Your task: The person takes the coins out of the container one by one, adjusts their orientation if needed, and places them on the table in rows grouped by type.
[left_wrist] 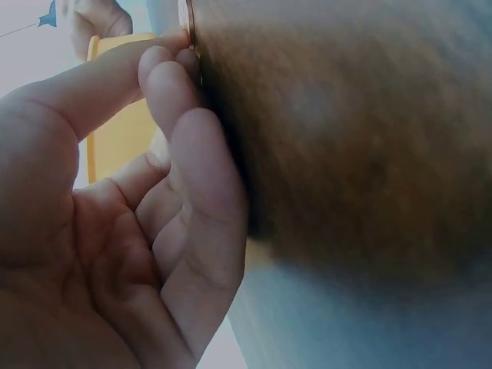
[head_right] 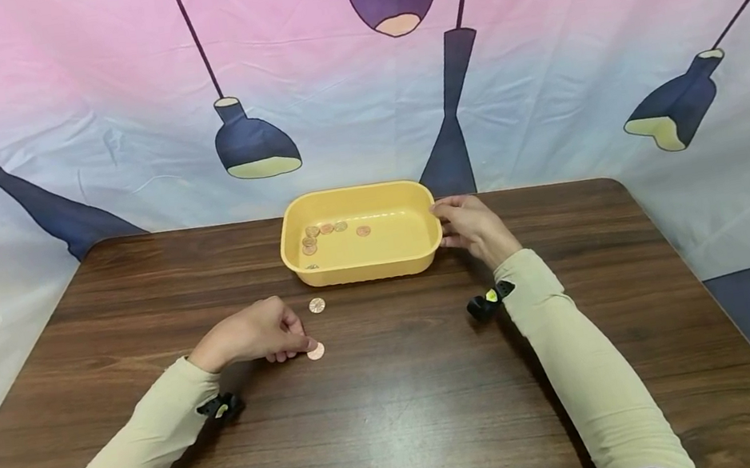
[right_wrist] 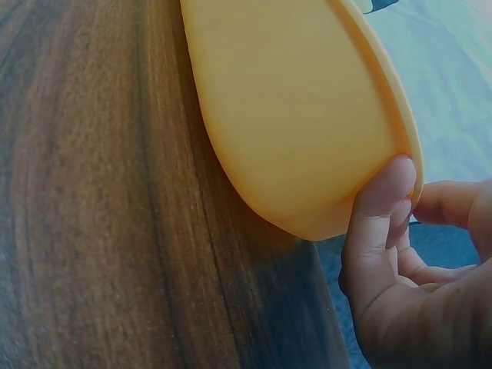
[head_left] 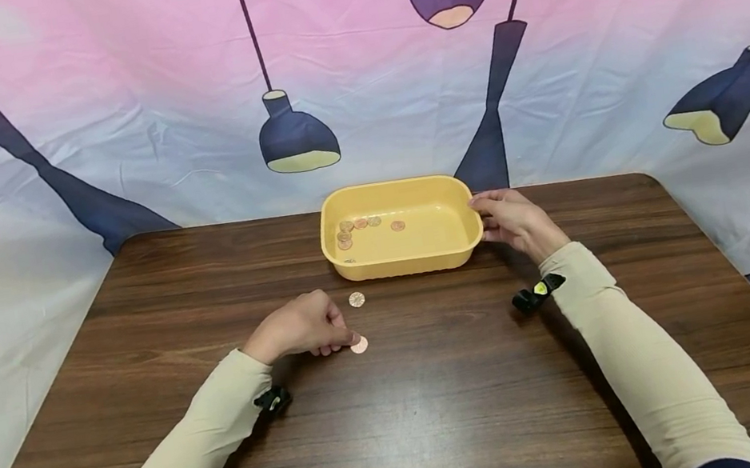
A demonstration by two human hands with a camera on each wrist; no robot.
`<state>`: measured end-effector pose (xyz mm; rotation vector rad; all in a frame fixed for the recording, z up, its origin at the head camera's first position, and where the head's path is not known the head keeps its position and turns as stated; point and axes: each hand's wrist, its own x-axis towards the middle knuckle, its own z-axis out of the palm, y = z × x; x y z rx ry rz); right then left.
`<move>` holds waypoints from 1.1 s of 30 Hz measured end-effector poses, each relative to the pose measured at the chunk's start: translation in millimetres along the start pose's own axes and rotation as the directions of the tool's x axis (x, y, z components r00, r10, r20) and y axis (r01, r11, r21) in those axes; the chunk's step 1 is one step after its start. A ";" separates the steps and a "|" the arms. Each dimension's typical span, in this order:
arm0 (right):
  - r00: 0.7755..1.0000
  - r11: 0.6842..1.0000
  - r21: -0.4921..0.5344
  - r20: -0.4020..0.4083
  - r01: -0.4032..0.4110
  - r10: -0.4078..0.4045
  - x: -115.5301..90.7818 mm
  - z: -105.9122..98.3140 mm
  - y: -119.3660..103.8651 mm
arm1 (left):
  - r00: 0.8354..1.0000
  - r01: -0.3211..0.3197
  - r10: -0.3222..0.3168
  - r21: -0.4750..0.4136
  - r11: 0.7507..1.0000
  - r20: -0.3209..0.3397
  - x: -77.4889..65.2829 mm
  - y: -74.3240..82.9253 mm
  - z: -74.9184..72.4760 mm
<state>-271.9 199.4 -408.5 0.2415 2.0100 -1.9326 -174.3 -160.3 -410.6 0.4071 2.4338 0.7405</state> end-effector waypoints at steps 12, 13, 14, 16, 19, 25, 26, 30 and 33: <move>1.000 1.000 0.001 0.009 -0.003 0.003 -2.1 -1.3 -1.3 | 0.998 -0.066 0.068 -0.104 0.992 0.013 -0.7 -8.1 -8.5; 1.000 1.000 0.000 0.010 -0.002 0.002 -2.3 -1.3 -1.5 | 0.997 -0.072 0.073 -0.121 0.990 0.003 -1.0 -8.4 -11.6; 1.000 1.000 0.002 0.010 -0.001 0.001 -2.3 -1.4 -1.5 | 0.997 -0.073 0.072 -0.136 0.988 -0.011 -1.3 -8.6 -15.2; 1.000 1.000 0.010 0.014 0.000 0.000 -2.4 -1.6 -1.5 | 0.996 -0.073 0.064 -0.182 0.981 -0.055 -1.5 -8.5 -23.6; 1.000 1.000 0.020 0.013 -0.003 0.003 -2.7 -1.2 -0.7 | 0.990 -0.074 0.034 -0.314 0.947 -0.134 -0.2 -8.0 -37.4; 1.000 1.000 0.018 0.013 -0.005 0.005 -4.2 -1.2 0.4 | 0.954 -0.119 -0.066 -0.575 0.809 -0.291 11.0 -3.6 -56.6; 1.000 1.000 0.017 0.013 -0.005 0.004 -4.3 -1.6 0.4 | 0.947 -0.127 -0.081 -0.592 0.796 -0.312 14.6 -2.6 -58.6; 1.000 1.000 0.018 0.009 -0.004 0.003 -5.1 -1.9 -0.3 | 0.935 -0.118 -0.133 -0.643 0.757 -0.329 32.6 -0.5 -64.3; 1.000 1.000 0.014 0.008 -0.004 0.004 -5.5 -1.2 -0.7 | 0.941 -0.089 -0.160 -0.673 0.734 -0.299 44.8 -2.1 -65.5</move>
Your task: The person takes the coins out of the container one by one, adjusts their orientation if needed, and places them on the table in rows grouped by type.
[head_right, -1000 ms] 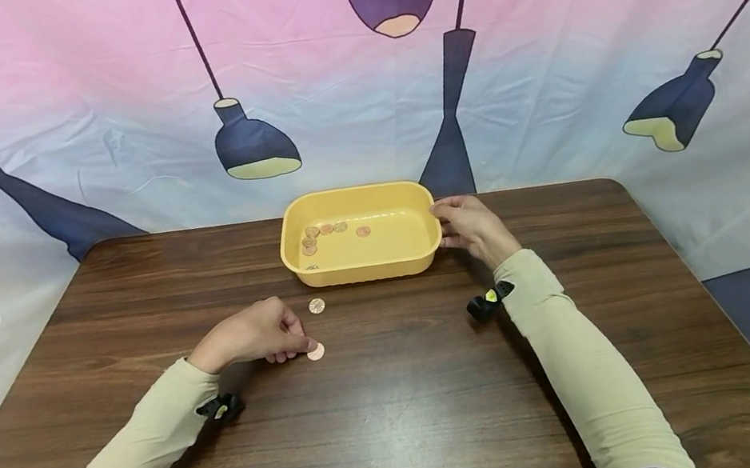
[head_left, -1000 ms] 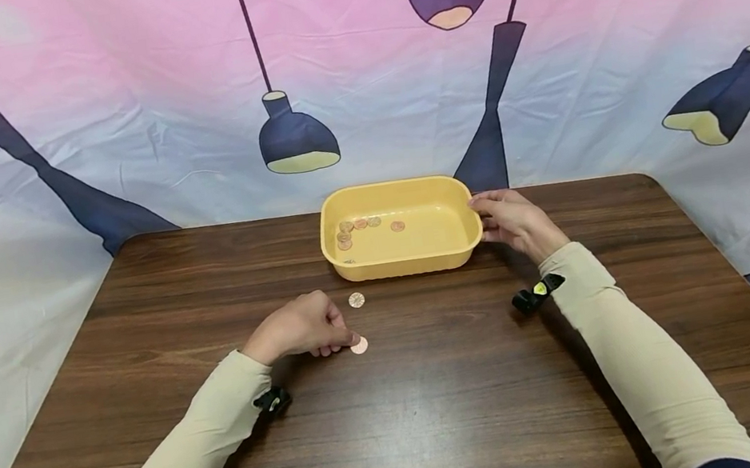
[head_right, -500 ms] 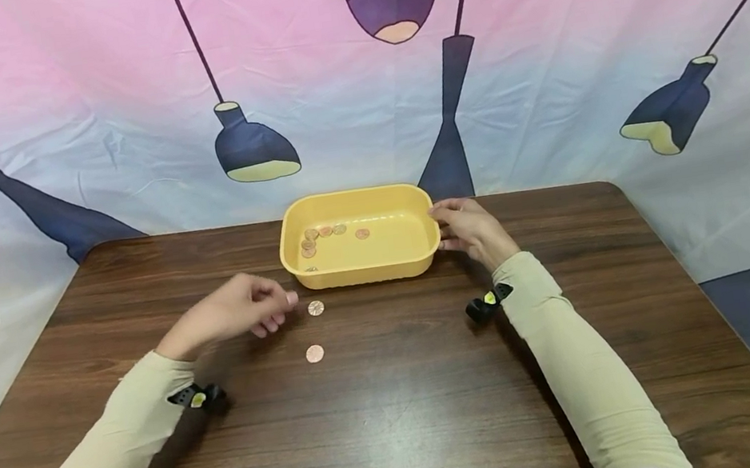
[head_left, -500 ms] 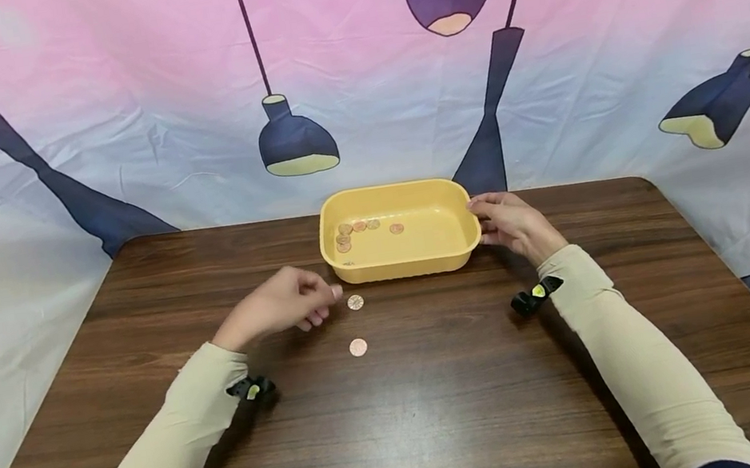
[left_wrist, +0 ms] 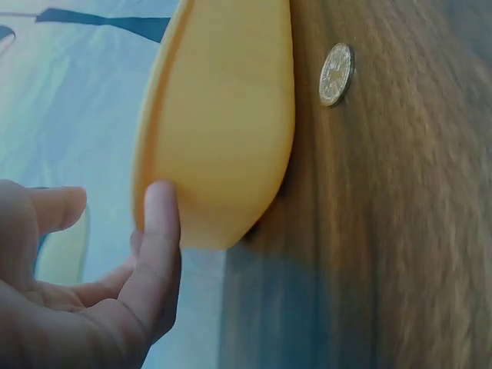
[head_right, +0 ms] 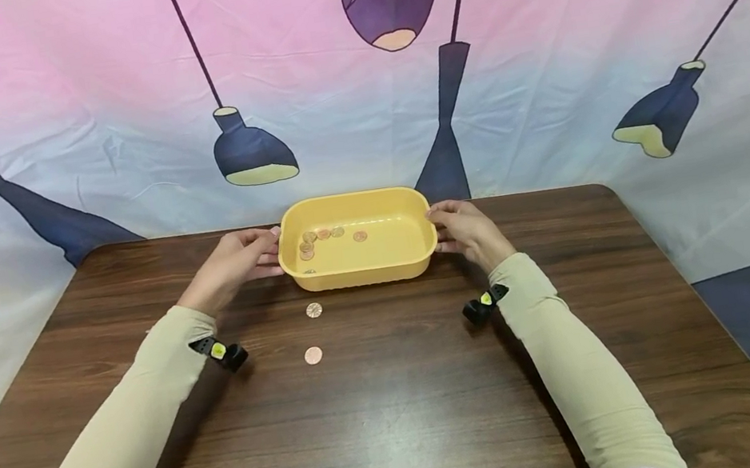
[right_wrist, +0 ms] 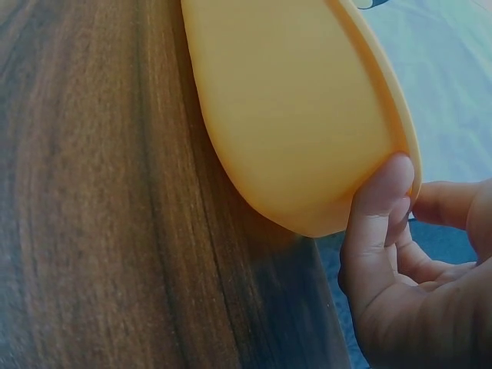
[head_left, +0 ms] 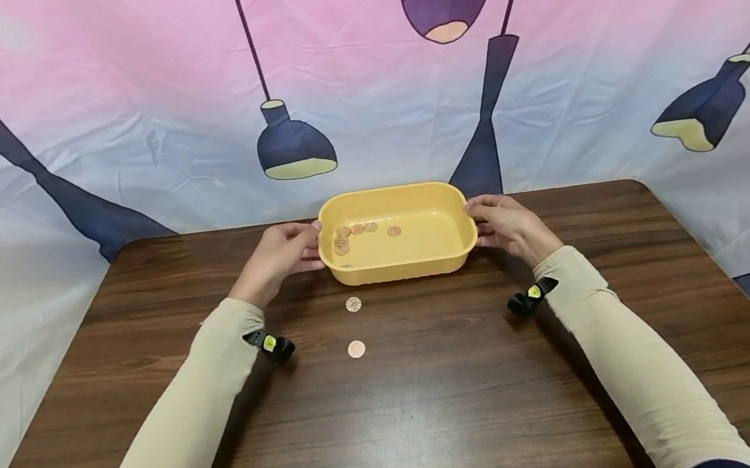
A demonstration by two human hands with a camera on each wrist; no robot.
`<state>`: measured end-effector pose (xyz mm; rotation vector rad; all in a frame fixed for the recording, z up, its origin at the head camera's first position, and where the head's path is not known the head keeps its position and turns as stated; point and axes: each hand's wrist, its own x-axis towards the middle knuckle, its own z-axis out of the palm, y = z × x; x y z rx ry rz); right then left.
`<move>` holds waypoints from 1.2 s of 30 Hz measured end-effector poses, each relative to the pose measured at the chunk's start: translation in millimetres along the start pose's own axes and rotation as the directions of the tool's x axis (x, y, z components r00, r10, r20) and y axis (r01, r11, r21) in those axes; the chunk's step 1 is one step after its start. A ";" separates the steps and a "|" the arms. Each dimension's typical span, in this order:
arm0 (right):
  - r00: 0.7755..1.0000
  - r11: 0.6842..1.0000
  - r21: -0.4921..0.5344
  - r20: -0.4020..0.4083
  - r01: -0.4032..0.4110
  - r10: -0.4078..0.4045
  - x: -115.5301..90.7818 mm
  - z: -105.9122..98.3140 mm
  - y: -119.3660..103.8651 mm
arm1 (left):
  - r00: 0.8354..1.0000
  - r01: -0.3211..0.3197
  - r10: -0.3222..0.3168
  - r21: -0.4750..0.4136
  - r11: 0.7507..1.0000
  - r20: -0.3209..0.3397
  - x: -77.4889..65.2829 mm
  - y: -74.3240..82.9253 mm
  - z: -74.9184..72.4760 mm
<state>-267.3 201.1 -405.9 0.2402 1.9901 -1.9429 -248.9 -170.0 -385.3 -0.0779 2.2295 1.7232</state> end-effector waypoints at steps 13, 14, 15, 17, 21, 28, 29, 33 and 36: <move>1.000 1.000 -0.011 -0.007 -0.004 0.004 0.7 -0.6 -0.8 | 0.962 -0.176 0.210 0.197 0.965 -0.172 16.1 -4.3 13.8; 1.000 1.000 -0.011 -0.006 -0.004 0.004 0.8 -1.1 -0.9 | 0.952 -0.208 0.250 0.222 0.953 -0.179 16.0 -0.8 15.2; 1.000 1.000 -0.012 -0.006 -0.003 0.003 0.8 -1.4 -1.0 | 0.940 -0.239 0.287 0.247 0.939 -0.182 16.3 3.0 16.5; 1.000 1.000 -0.012 -0.005 -0.002 0.002 1.2 -1.4 -1.0 | 0.929 -0.270 0.330 0.301 0.914 -0.169 17.2 10.8 18.6; 1.000 1.000 -0.012 -0.007 -0.004 0.004 2.0 0.1 0.0 | 0.944 -0.253 0.315 0.406 0.878 -0.095 20.7 23.7 24.6; 1.000 1.000 -0.013 -0.002 -0.007 0.007 2.1 1.8 0.2 | 0.980 -0.122 0.197 0.732 0.670 -0.017 30.3 40.5 43.7; 1.000 1.000 -0.013 0.000 -0.005 0.005 2.0 2.0 0.2 | 0.982 -0.111 0.190 0.792 0.600 -0.007 31.9 42.1 47.1; 1.000 1.000 -0.015 -0.004 -0.003 0.003 1.7 1.9 -0.1 | 0.982 -0.131 0.175 0.930 0.343 0.074 37.0 42.3 61.8; 1.000 1.000 -0.018 -0.008 -0.005 0.005 1.9 1.7 -0.5 | 0.984 -0.144 0.145 0.949 0.281 0.106 37.3 37.5 72.1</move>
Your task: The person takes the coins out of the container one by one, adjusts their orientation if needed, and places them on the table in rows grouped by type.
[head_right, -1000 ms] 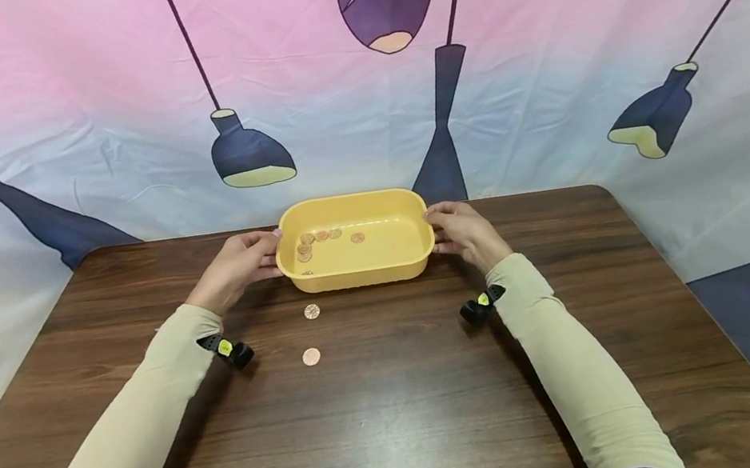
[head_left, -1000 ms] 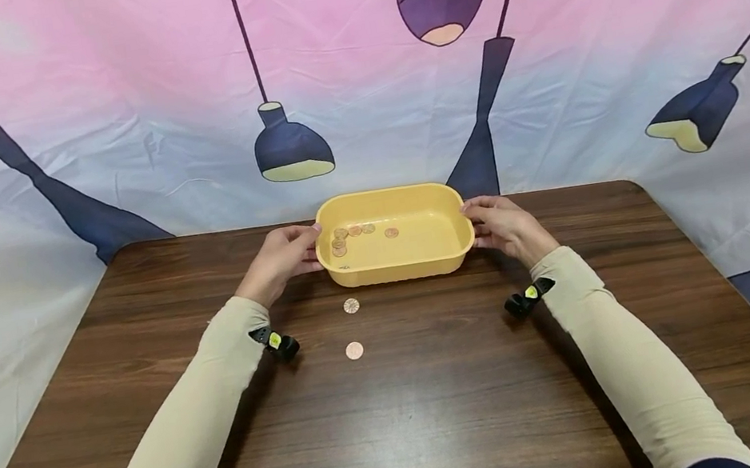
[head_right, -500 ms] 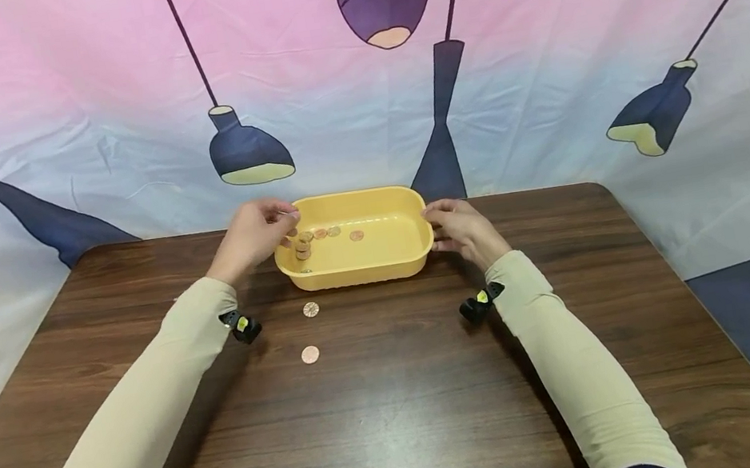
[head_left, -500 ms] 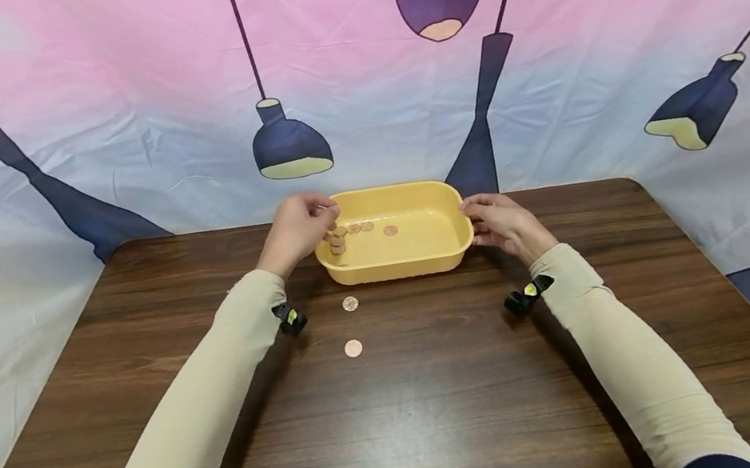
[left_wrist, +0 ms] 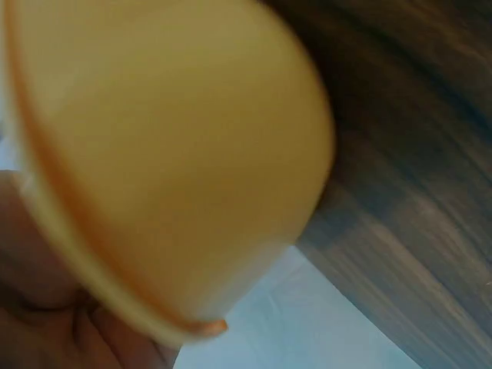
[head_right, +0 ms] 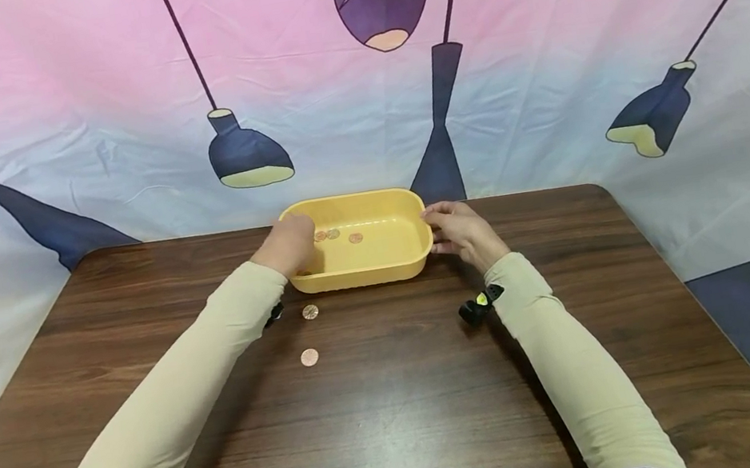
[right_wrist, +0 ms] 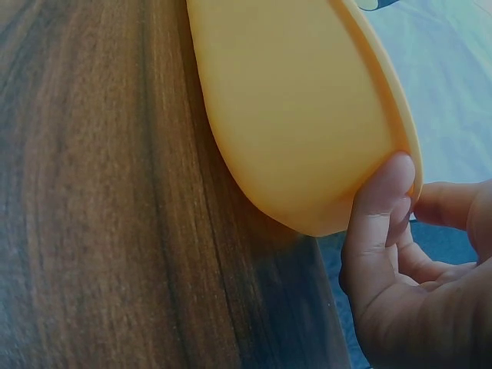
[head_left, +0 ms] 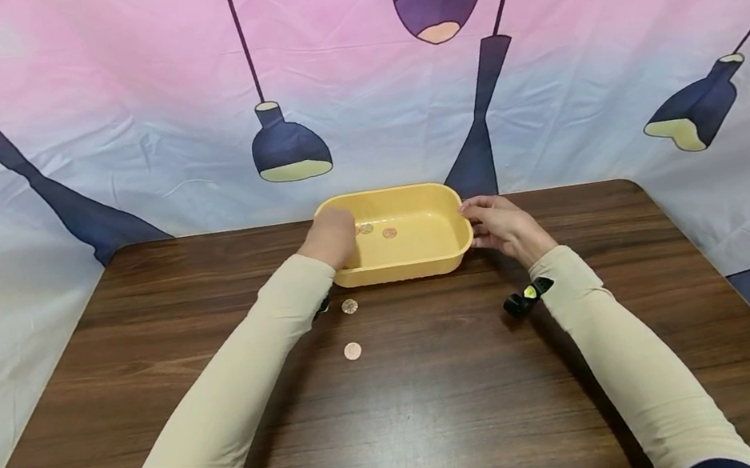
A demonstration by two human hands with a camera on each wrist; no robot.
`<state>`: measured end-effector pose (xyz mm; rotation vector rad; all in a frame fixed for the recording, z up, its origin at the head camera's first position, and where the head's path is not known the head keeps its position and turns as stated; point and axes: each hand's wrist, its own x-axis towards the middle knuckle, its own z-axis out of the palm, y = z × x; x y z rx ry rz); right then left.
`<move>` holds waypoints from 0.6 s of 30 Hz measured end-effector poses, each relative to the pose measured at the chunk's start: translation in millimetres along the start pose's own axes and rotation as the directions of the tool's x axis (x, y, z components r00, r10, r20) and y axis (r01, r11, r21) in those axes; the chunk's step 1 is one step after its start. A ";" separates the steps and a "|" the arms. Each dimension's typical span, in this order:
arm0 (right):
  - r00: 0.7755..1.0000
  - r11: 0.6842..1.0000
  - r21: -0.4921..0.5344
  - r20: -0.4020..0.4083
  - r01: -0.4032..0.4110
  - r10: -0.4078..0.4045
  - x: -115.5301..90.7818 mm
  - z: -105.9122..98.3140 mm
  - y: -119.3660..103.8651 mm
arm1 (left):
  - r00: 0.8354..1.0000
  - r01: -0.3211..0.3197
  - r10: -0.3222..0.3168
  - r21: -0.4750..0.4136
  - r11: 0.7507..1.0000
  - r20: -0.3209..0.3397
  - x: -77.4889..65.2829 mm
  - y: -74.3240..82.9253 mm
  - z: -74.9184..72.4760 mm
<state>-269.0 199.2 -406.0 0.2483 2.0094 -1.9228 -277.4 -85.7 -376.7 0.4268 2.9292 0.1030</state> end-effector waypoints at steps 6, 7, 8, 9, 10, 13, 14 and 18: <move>1.000 1.000 0.000 -0.005 0.004 -0.004 -0.5 0.5 0.0 | 0.997 -0.040 0.042 0.033 0.999 -0.060 -1.6 10.2 12.1; 1.000 1.000 0.000 -0.007 0.004 -0.004 0.0 0.7 0.1 | 0.995 -0.051 0.053 0.027 0.998 -0.079 -2.0 10.4 12.8; 1.000 1.000 -0.001 -0.009 0.004 -0.004 0.2 0.9 0.1 | 0.993 -0.062 0.064 0.021 0.998 -0.097 -2.2 10.3 13.2; 1.000 1.000 -0.002 -0.010 0.004 -0.004 0.4 0.8 0.2 | 0.991 -0.077 0.079 0.014 0.997 -0.111 -2.2 9.8 13.6; 1.000 1.000 -0.005 -0.011 0.004 -0.004 0.6 0.6 0.4 | 0.988 -0.096 0.097 0.008 0.995 -0.118 -2.1 9.1 13.6; 1.000 1.000 -0.012 -0.016 0.005 -0.005 1.1 0.1 0.8 | 0.981 -0.175 0.172 -0.029 0.984 -0.093 -0.3 6.7 12.6; 1.000 1.000 -0.016 -0.015 0.005 -0.006 0.9 -0.1 0.8 | 0.976 -0.206 0.202 -0.046 0.977 -0.081 0.3 5.5 12.2; 1.000 1.000 -0.019 -0.013 0.006 -0.006 1.1 -0.3 1.8 | 0.962 -0.266 0.273 -0.238 0.934 -0.007 3.5 0.0 11.4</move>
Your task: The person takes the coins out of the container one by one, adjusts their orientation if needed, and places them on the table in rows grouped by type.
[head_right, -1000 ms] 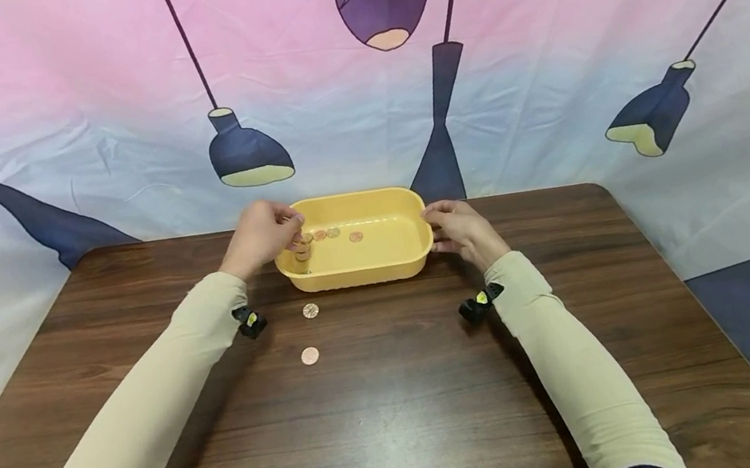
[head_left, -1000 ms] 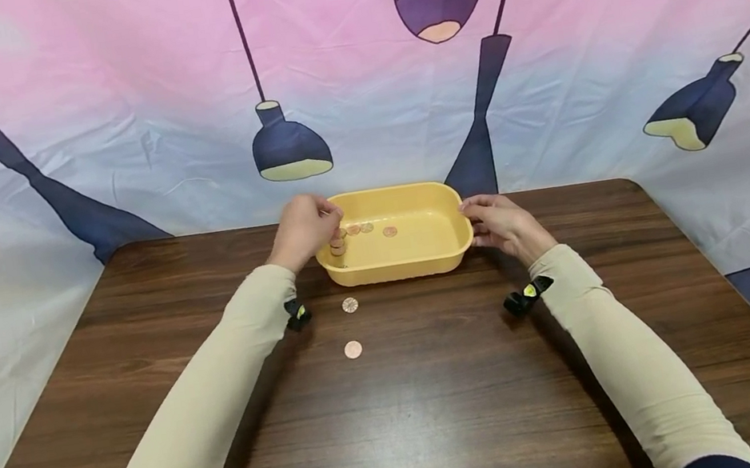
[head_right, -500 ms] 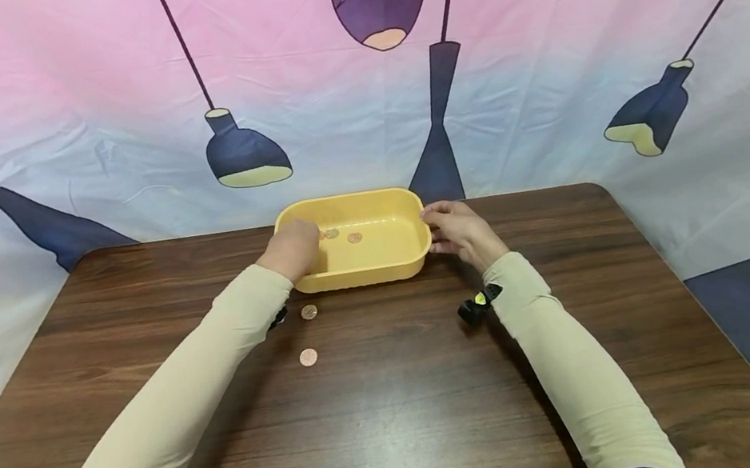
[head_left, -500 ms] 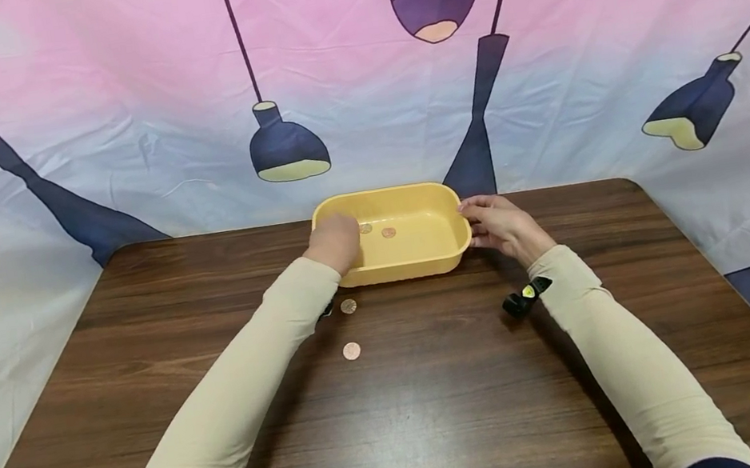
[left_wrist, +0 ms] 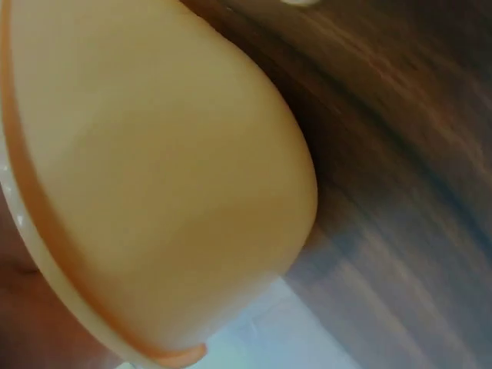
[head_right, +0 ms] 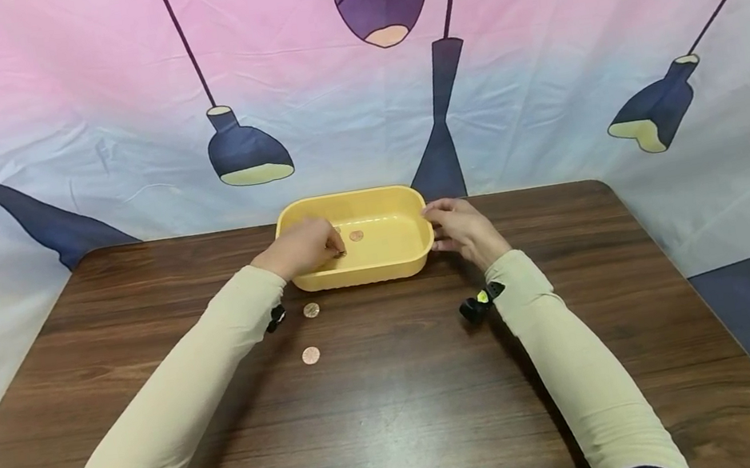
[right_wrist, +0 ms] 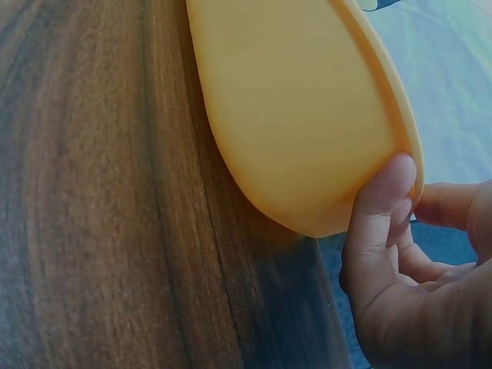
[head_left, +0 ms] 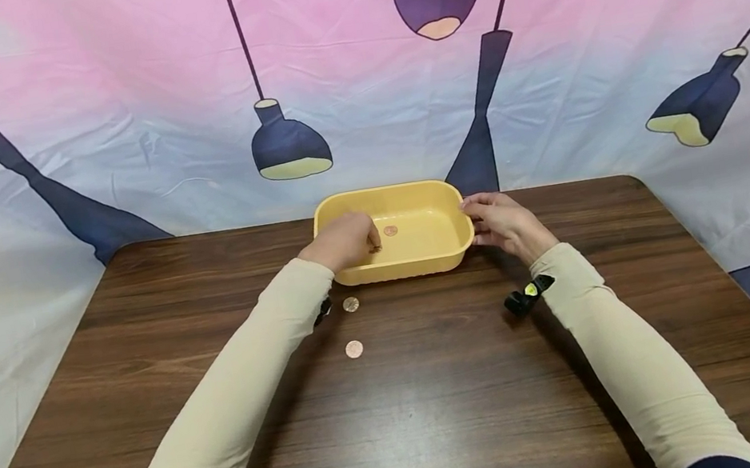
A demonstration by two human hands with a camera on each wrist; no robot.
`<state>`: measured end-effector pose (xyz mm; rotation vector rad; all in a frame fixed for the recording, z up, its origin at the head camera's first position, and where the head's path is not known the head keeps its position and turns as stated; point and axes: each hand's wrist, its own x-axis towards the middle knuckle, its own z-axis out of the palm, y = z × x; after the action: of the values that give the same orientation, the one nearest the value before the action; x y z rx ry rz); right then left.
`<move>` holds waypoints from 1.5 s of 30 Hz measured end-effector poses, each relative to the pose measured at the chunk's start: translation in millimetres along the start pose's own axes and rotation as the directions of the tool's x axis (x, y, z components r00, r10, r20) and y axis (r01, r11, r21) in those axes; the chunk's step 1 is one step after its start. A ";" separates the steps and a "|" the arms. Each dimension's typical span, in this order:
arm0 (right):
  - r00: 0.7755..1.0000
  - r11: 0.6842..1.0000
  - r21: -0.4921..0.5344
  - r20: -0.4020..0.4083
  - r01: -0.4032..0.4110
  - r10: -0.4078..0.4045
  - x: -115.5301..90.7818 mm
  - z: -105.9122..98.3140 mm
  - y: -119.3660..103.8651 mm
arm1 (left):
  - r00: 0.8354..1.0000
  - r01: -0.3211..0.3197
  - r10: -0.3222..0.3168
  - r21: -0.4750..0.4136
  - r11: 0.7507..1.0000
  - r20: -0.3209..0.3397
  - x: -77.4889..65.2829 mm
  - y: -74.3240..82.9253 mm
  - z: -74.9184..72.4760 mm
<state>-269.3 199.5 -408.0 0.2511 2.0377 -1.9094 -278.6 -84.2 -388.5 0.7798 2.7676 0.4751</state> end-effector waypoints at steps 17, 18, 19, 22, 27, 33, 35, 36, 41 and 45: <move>1.000 1.000 0.017 -0.004 -0.003 0.003 1.2 0.2 0.9 | 0.980 0.182 -0.191 -0.135 0.974 -0.056 8.0 -0.7 5.0; 1.000 1.000 0.016 -0.004 0.001 -0.001 1.2 0.3 1.1 | 0.978 0.188 -0.197 -0.127 0.974 -0.062 7.9 -0.1 5.5; 1.000 1.000 0.014 -0.004 0.003 -0.003 1.1 0.3 1.2 | 0.978 0.192 -0.201 -0.123 0.974 -0.064 7.7 0.4 6.0; 1.000 1.000 0.011 -0.007 0.008 -0.008 0.9 0.6 1.4 | 0.975 0.212 -0.219 -0.122 0.970 -0.047 7.7 1.6 6.3; 1.000 1.000 0.017 -0.001 0.003 -0.003 1.3 0.3 1.6 | 0.973 0.224 -0.230 -0.117 0.967 -0.036 7.1 4.0 5.8; 1.000 1.000 0.012 0.002 -0.002 0.002 1.2 -0.4 1.4 | 0.971 0.212 -0.226 -0.159 0.964 -0.075 4.3 6.2 3.4; 1.000 1.000 0.008 0.003 -0.001 0.001 0.9 -0.8 1.0 | 0.972 0.201 -0.223 -0.218 0.955 -0.080 2.2 7.4 -0.1; 1.000 1.000 0.008 0.004 -0.001 0.001 0.8 -0.8 0.9 | 0.972 0.195 -0.221 -0.253 0.948 -0.079 0.6 7.6 -2.2; 1.000 1.000 0.015 0.006 -0.008 0.008 0.4 -0.2 0.3 | 0.977 0.141 -0.192 -0.403 0.904 -0.089 -15.5 10.5 -15.9; 1.000 1.000 0.022 -0.001 -0.002 0.002 -0.2 -1.3 0.0 | 0.979 0.111 -0.184 -0.513 0.851 -0.093 -34.5 17.0 -24.4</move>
<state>-269.3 200.8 -408.0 0.2593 2.0168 -1.9320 -249.2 -95.1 -355.4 0.4130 2.5963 1.2008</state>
